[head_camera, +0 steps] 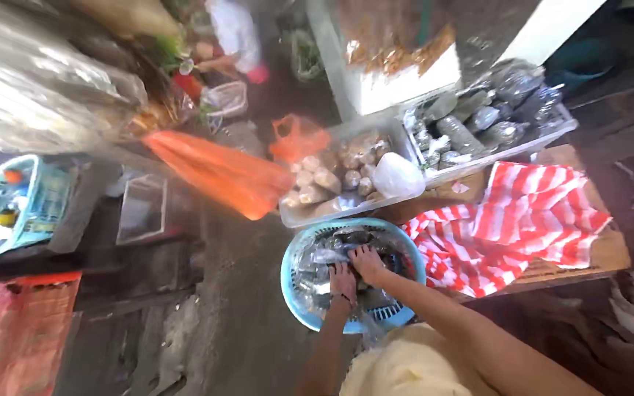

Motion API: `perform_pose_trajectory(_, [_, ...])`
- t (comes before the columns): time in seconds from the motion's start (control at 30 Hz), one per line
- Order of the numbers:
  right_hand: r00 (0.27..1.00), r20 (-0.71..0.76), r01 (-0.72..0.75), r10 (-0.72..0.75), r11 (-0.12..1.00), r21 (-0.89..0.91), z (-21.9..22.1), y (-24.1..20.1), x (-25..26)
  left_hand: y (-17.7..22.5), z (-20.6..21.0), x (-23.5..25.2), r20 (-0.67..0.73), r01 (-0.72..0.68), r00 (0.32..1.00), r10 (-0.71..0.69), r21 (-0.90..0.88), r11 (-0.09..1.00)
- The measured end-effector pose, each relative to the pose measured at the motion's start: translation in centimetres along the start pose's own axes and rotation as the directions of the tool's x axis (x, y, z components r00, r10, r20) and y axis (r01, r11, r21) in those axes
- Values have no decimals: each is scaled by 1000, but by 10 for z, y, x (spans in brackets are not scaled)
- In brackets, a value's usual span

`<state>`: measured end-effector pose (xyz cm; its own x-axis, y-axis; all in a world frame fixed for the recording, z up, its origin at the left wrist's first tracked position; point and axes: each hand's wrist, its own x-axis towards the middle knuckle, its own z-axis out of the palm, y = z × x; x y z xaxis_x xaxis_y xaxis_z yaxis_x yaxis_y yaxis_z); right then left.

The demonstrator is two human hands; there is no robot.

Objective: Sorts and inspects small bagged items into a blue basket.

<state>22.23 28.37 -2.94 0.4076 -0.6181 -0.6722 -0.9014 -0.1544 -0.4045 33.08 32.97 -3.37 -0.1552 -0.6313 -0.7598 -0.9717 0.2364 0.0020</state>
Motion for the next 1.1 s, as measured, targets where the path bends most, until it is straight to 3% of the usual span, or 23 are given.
perform_pose_trajectory(0.17, [996, -73, 47, -48, 999, -19, 18, 26, -15, 4, 6, 0, -49, -93, 994, 96, 48, 994])
perform_pose_trajectory(0.3, [999, 29, -47, 43, 989, 138, -21, 49, -26, -6, 4, 4, -72, -157, 983, 166, 116, 981])
perform_pose_trajectory(0.37, [996, 92, -47, 18, 946, 321, -38, 67, -36, -10, 1, 6, -13, -162, 986, 165, 133, 978])
perform_pose_trajectory(0.43, [992, 92, 5, -82, 770, 638, -43, 90, -55, -11, -2, 10, 40, -162, 987, 158, 135, 978])
perform_pose_trajectory(0.5, [976, 30, 58, -217, 388, 920, -46, 114, -87, -13, 0, 14, 54, -190, 981, 185, 127, 974])
perform_pose_trajectory(0.57, [958, -98, 117, -269, 56, 992, -56, 135, -124, -15, 1, 14, 43, -203, 979, 199, 114, 973])
perform_pose_trajectory(0.6, [960, -151, 141, -237, -58, 988, -64, 146, -141, -16, 0, 11, 18, -194, 981, 193, 65, 979])
perform_pose_trajectory(0.67, [957, -259, 233, -133, -186, 955, -83, 173, -164, -16, -9, -1, -41, -160, 987, 157, -73, 984])
perform_pose_trajectory(0.73, [942, -334, 327, -6, -192, 925, -113, 204, -175, -18, -19, -15, -149, -117, 986, 79, -270, 956])
perform_pose_trajectory(0.83, [849, -404, 442, 340, -40, 896, -165, 248, -181, -23, -30, -34, -407, -159, 905, -124, -593, 789])
perform_pose_trajectory(0.97, [572, -475, 585, 669, 73, 808, -226, 309, -161, -12, -71, -62, -488, -242, 771, -409, -818, 521])
perform_pose_trajectory(1.03, [412, -555, 625, 722, 219, 749, -250, 334, -144, -3, -92, -68, -556, -362, 709, -434, -815, 452])
perform_pose_trajectory(1.1, [314, -621, 593, 719, 362, 719, -270, 352, -126, 14, -124, -74, -591, -458, 687, -423, -804, 380])
